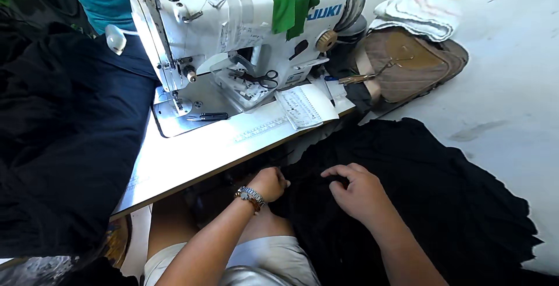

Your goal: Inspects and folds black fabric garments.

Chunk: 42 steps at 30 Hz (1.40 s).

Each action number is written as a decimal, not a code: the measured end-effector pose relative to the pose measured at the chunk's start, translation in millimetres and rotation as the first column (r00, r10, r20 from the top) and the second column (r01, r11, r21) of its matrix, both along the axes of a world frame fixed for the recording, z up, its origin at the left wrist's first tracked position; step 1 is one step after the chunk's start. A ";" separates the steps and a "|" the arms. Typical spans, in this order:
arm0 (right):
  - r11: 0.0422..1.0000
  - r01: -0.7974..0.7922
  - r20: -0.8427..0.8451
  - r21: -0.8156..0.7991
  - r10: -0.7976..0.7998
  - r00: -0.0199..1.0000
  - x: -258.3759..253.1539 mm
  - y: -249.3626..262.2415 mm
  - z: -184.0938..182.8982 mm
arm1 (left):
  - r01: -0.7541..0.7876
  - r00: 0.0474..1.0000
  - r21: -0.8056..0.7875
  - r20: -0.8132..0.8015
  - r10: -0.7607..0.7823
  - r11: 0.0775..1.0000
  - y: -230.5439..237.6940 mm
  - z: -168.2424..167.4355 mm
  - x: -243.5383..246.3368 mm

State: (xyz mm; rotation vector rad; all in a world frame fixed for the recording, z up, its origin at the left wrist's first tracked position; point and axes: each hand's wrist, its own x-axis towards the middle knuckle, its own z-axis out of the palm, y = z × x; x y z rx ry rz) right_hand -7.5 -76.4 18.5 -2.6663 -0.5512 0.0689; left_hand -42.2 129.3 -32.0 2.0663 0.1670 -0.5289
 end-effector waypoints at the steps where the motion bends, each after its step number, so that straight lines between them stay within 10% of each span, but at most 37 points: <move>1: 1.000 -0.002 0.005 0.009 0.002 1.000 -0.5 0.7 0.4 | -0.020 1.000 -0.030 0.018 0.021 0.999 0.3 -2.0 -1.0; 12: 0.999 -0.017 0.036 0.034 0.016 0.999 0.0 -4.1 -3.3 | 0.119 0.980 0.262 0.123 -0.155 0.958 -20.0 -27.0 -5.5; 20: 0.997 -0.019 0.115 0.076 0.010 0.993 1.9 -12.3 -3.1 | -0.020 0.961 -0.224 0.263 0.080 0.974 -16.3 -2.1 -11.2; 32: 0.999 -0.039 0.113 -0.014 0.041 0.993 -13.7 11.6 -21.9 | 0.059 0.929 -0.327 0.364 0.068 0.943 -26.9 39.4 6.7; 39: 0.992 -0.027 0.063 0.124 0.019 0.998 -3.8 -2.4 -14.2 | 0.083 0.996 0.260 0.004 -0.087 0.962 -9.6 -7.2 -0.5; 42: 0.988 -0.039 0.075 0.146 0.028 0.997 -2.0 -3.3 -16.4 | 0.128 0.988 0.263 -0.117 -0.100 0.956 -6.2 -12.3 -2.1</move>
